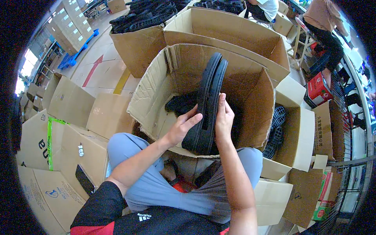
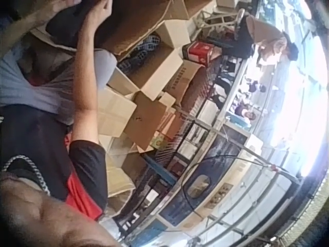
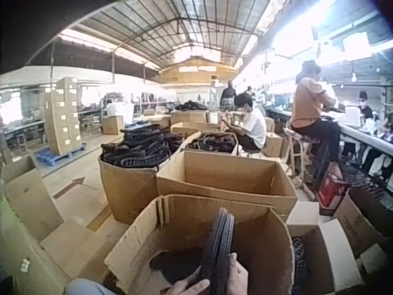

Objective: Inspecting and sorting rubber shoe soles from large cardboard boxes in a factory environment.

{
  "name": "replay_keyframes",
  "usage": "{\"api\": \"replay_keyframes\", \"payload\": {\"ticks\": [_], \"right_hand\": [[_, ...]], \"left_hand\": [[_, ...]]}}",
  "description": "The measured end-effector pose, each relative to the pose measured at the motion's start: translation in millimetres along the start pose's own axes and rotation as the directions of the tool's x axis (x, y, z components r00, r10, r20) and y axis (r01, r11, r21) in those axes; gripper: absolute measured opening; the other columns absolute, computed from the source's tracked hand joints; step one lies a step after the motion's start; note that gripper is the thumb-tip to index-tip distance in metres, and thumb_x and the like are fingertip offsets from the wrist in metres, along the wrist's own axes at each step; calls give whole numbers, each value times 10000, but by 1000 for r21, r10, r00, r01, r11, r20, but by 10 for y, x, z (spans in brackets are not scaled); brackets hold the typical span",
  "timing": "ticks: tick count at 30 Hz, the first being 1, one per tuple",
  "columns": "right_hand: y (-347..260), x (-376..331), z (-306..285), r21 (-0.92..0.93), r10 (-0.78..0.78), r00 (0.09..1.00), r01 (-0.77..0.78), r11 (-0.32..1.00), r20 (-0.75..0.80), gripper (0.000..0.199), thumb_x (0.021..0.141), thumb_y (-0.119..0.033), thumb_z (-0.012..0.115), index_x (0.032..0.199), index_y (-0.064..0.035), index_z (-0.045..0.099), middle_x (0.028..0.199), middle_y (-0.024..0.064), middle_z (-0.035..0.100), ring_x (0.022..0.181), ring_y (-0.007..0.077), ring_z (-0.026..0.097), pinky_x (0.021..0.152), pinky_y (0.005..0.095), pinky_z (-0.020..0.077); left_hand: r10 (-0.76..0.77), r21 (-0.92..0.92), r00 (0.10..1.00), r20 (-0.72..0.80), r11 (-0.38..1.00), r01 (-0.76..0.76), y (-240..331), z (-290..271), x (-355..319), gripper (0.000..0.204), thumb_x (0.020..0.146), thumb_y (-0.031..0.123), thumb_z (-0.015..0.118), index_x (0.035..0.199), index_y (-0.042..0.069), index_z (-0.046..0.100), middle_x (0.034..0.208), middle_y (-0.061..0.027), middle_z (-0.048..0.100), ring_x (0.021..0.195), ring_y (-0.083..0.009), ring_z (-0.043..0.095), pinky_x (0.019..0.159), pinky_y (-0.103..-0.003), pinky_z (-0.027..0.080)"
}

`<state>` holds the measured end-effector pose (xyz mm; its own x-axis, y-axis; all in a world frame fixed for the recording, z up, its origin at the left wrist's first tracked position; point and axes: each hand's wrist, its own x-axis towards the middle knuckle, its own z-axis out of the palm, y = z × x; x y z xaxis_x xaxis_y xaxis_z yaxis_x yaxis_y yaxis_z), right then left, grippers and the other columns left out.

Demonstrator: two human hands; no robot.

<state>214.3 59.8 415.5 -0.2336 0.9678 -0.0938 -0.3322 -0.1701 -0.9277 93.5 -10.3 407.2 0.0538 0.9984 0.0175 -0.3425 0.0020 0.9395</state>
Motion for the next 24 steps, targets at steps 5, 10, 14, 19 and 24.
{"api": "replay_keyframes", "payload": {"ticks": [5,10,14,19,24], "right_hand": [[9,16,7,-10,75,995,-76,997,-61,477,893,-451,461,974,-11,627,822,29,635,679,84,564,636,225,452],[36,37,10,5,83,995,-83,997,-63,465,895,-441,469,969,-10,629,819,34,637,669,87,569,620,224,456],[69,46,3,44,85,996,-83,996,-39,435,904,-405,475,1005,-8,623,836,33,639,680,85,574,629,226,462],[147,86,-63,20,75,996,-74,997,-38,411,914,-371,475,1055,-11,612,866,26,640,706,79,575,641,223,464],[165,83,-85,0,66,998,-66,998,-11,390,920,-331,476,1107,-8,587,919,34,636,753,85,580,674,226,467]], "left_hand": [[5,35,999,-38,999,-4,70,55,-34,553,911,258,503,1340,-25,300,1219,-60,477,1090,-107,433,954,-227,316],[25,94,997,-69,995,-18,-38,15,-11,531,909,284,499,1314,-25,347,1180,-75,514,1064,-112,452,937,-228,331],[10,95,997,-74,995,-3,-77,0,-6,532,909,296,494,1306,-29,356,1182,-79,516,1066,-114,450,939,-234,330],[-34,91,998,-46,995,38,-83,-16,1,523,920,286,480,1329,-9,340,1212,-51,486,1070,-93,455,934,-214,342],[-20,107,995,-93,994,30,-24,29,-26,511,914,329,480,1266,-34,406,1167,-71,531,1056,-108,453,929,-232,335]]}}
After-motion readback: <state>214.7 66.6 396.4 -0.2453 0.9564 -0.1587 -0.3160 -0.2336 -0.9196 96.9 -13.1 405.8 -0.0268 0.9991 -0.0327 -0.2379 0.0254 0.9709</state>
